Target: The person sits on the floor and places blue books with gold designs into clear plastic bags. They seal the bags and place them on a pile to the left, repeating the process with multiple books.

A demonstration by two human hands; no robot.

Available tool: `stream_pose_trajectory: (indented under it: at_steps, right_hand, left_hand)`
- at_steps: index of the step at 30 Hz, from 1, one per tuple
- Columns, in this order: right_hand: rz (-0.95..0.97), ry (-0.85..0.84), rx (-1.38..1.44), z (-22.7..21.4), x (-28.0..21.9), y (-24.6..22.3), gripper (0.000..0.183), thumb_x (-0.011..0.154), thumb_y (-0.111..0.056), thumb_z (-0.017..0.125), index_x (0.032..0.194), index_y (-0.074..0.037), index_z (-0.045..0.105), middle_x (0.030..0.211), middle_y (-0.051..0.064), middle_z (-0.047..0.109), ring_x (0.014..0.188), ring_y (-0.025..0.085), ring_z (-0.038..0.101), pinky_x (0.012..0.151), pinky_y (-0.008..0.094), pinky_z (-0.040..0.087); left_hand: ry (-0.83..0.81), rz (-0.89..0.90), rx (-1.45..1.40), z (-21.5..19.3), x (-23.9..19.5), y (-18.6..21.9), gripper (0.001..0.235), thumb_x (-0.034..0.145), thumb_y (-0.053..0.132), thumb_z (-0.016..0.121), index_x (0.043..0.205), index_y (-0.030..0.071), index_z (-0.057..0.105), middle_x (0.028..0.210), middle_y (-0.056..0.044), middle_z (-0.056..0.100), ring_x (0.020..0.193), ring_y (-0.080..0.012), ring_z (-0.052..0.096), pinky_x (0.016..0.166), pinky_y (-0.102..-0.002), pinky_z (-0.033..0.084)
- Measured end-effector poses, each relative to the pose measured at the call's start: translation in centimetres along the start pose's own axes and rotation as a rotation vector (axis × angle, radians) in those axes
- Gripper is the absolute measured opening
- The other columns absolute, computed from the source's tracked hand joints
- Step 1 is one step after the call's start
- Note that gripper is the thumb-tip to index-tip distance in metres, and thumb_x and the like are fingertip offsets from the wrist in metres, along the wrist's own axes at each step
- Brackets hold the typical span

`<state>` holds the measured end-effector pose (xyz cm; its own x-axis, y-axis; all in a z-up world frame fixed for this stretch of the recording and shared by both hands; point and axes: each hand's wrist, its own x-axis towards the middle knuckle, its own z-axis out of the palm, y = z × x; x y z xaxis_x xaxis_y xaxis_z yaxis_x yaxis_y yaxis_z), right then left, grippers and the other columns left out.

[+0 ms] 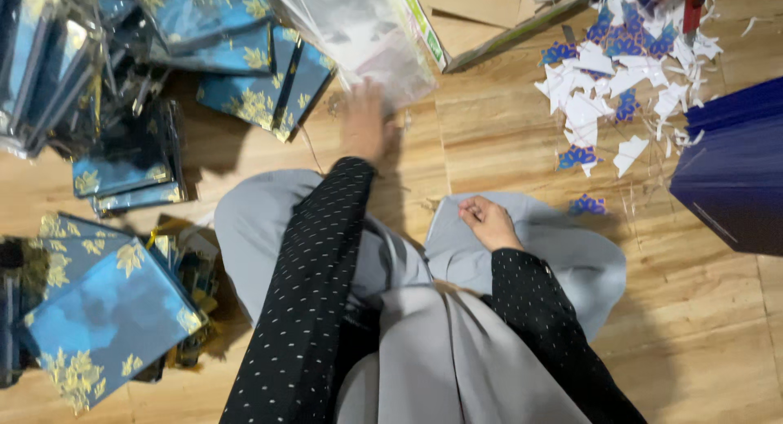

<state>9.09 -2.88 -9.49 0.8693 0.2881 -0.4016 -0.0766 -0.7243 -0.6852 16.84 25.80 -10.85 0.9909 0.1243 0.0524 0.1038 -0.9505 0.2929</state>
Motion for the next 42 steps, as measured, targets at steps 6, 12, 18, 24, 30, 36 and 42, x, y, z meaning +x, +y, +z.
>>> stream_pose_trajectory:
  at_steps: [6, 12, 18, 24, 30, 36, 42]
  right_hand:
    - [0.072, -0.022, -0.069, 0.1, 0.7, -0.2, 0.016, 0.078, -0.027, 0.063, 0.092, -0.02, 0.067, 0.082, 0.001, 0.069, 0.081, 0.024, 0.064, 0.071, 0.036, 0.049]
    - [0.154, -0.037, -0.024, -0.1, 1.3, -0.6, 0.015, 0.078, -0.024, 0.062, 0.092, -0.019, 0.066, 0.083, 0.006, 0.068, 0.082, 0.026, 0.063, 0.072, 0.036, 0.049]
    - [0.169, -0.039, -0.052, -0.2, 1.9, -1.5, 0.014, 0.079, -0.023, 0.063, 0.091, -0.018, 0.066, 0.081, 0.008, 0.067, 0.082, 0.027, 0.063, 0.07, 0.038, 0.049]
    - [0.171, -0.044, -0.041, -0.1, 2.2, -1.0, 0.009, 0.08, -0.022, 0.061, 0.086, -0.017, 0.065, 0.072, 0.005, 0.065, 0.07, 0.024, 0.063, 0.067, 0.035, 0.047]
    - [0.146, -0.027, -0.046, -0.4, 1.7, -1.7, 0.009, 0.08, -0.023, 0.06, 0.085, -0.017, 0.065, 0.07, 0.003, 0.065, 0.068, 0.023, 0.063, 0.065, 0.035, 0.047]
    - [-0.055, 0.092, 0.303, -0.7, 0.2, -3.8, 0.015, 0.081, -0.015, 0.063, 0.095, -0.012, 0.066, 0.076, 0.007, 0.067, 0.063, 0.012, 0.056, 0.061, 0.025, 0.046]
    - [-0.273, 0.021, 0.774, 0.2, 0.5, -1.0, 0.052, 0.081, -0.014, 0.062, 0.127, -0.002, 0.041, 0.118, 0.016, 0.051, 0.103, 0.026, 0.054, 0.08, 0.036, 0.047]
  left_hand:
    - [0.074, -0.06, 0.151, -2.7, 0.8, -3.3, 0.06, 0.09, 0.043, 0.044, 0.139, 0.012, 0.03, 0.148, -0.007, 0.016, 0.135, -0.027, 0.013, 0.107, -0.051, 0.015]
    - [0.046, -0.012, 0.146, 3.8, 3.9, -5.2, 0.058, 0.081, 0.04, 0.062, 0.129, 0.013, 0.044, 0.137, -0.005, 0.035, 0.124, -0.0252, 0.032, 0.101, -0.047, 0.031]
    - [0.26, 0.054, 0.072, 4.2, 4.7, -6.9, 0.032, 0.063, 0.044, 0.073, 0.072, 0.023, 0.05, 0.076, 0.01, 0.045, 0.08, -0.0112, 0.049, 0.086, -0.035, 0.035]
    - [0.429, -0.14, -0.287, 1.6, 4.8, -5.5, 0.018, 0.083, 0.044, 0.058, 0.072, 0.029, 0.059, 0.064, 0.011, 0.057, 0.066, -0.0094, 0.06, 0.071, -0.027, 0.041]
    - [0.751, -0.408, -0.927, -2.9, 4.2, -3.0, 0.009, 0.084, 0.028, 0.06, 0.082, 0.021, 0.065, 0.07, 0.003, 0.06, 0.066, -0.0116, 0.061, 0.061, -0.023, 0.049]
    - [0.875, -0.034, -0.864, -10.7, -1.6, 2.6, 0.009, 0.079, 0.003, 0.064, 0.077, 0.011, 0.06, 0.071, -0.003, 0.058, 0.069, -0.0179, 0.058, 0.069, -0.025, 0.044]
    - [0.435, 0.397, -0.346, -5.3, -9.4, 8.5, 0.016, 0.078, 0.027, 0.062, 0.072, 0.012, 0.059, 0.068, -0.003, 0.056, 0.07, -0.022, 0.056, 0.066, -0.035, 0.043]
